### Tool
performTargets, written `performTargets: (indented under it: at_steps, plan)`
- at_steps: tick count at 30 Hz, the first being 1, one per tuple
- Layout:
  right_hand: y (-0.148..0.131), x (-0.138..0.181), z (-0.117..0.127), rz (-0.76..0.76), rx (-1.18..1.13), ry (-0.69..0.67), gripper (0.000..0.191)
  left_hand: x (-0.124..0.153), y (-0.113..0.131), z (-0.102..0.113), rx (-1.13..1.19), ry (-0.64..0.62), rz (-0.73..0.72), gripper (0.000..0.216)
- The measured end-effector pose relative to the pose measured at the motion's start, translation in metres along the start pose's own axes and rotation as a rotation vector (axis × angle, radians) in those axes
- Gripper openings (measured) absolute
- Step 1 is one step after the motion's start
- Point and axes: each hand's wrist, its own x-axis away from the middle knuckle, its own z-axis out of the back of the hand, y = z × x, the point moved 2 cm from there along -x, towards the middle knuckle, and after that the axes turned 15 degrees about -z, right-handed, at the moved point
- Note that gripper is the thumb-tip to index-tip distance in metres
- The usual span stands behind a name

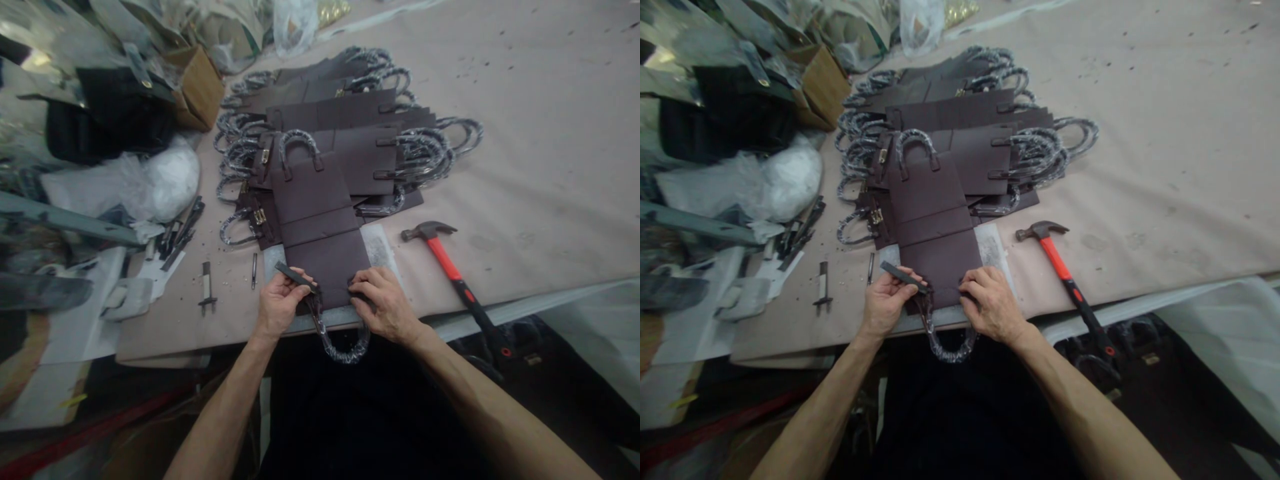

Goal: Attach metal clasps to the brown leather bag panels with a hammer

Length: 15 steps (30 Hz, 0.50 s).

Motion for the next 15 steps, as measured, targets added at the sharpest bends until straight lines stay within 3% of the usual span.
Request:
performTargets:
  at_steps: [6, 15]
  plan:
    - [-0.002, 0.000, 0.001, 0.004, -0.014, 0.010, 0.011, 0.000, -0.003, -0.016, -0.050, -0.028, -0.012, 0.031]
    - [0.000, -0.001, 0.000, 0.026, 0.000, 0.011, 0.011, 0.002, -0.007, -0.014, -0.141, -0.031, -0.088, 0.024]
